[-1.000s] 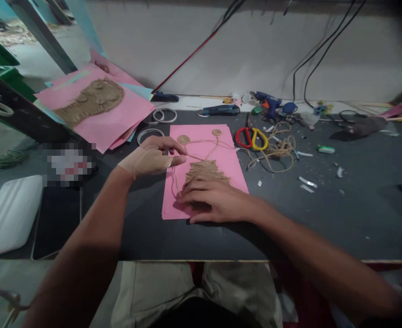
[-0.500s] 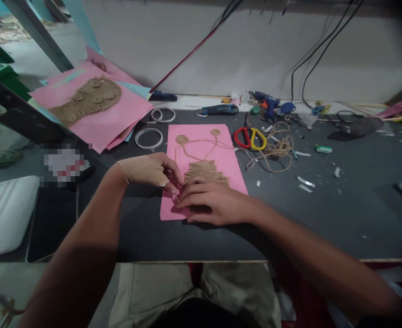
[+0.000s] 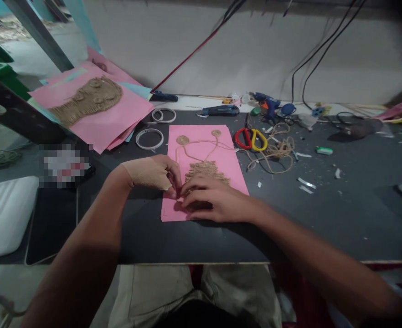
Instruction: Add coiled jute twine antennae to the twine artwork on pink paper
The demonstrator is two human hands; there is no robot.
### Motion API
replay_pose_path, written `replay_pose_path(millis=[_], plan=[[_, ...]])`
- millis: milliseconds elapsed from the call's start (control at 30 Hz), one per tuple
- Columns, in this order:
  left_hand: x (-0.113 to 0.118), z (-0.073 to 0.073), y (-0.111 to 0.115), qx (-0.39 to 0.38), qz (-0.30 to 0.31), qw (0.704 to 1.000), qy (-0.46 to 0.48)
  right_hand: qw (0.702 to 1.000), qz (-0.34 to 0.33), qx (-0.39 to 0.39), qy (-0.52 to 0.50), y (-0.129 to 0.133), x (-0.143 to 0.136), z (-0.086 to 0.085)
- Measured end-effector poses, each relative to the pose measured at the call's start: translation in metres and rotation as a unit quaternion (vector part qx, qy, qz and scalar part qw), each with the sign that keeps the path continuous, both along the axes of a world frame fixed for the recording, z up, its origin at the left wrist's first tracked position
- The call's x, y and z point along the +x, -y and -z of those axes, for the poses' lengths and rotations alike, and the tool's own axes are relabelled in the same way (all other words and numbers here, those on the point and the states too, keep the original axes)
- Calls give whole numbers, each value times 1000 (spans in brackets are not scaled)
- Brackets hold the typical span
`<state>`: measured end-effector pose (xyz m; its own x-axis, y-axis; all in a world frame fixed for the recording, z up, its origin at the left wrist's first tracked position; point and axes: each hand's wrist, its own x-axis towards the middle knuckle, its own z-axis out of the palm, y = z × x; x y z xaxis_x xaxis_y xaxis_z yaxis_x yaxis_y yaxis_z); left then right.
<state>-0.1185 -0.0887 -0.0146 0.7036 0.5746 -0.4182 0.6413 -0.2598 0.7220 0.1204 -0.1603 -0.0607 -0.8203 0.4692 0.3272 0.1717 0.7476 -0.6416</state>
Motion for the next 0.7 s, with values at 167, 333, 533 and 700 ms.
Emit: replay_pose_path(millis=[167, 333, 533, 700], plan=[[2, -1, 2, 25, 9, 1000, -15, 1000, -2, 21, 15, -2, 1, 1], [3, 0, 2, 33, 11, 999, -10, 998, -12, 45, 35, -1, 1, -2], [3, 2, 1, 16, 9, 1000, 1, 997, -16, 45, 63, 2, -2, -7], [3, 2, 2, 24, 1, 1000, 0, 994, -14, 62, 83, 1, -1, -5]])
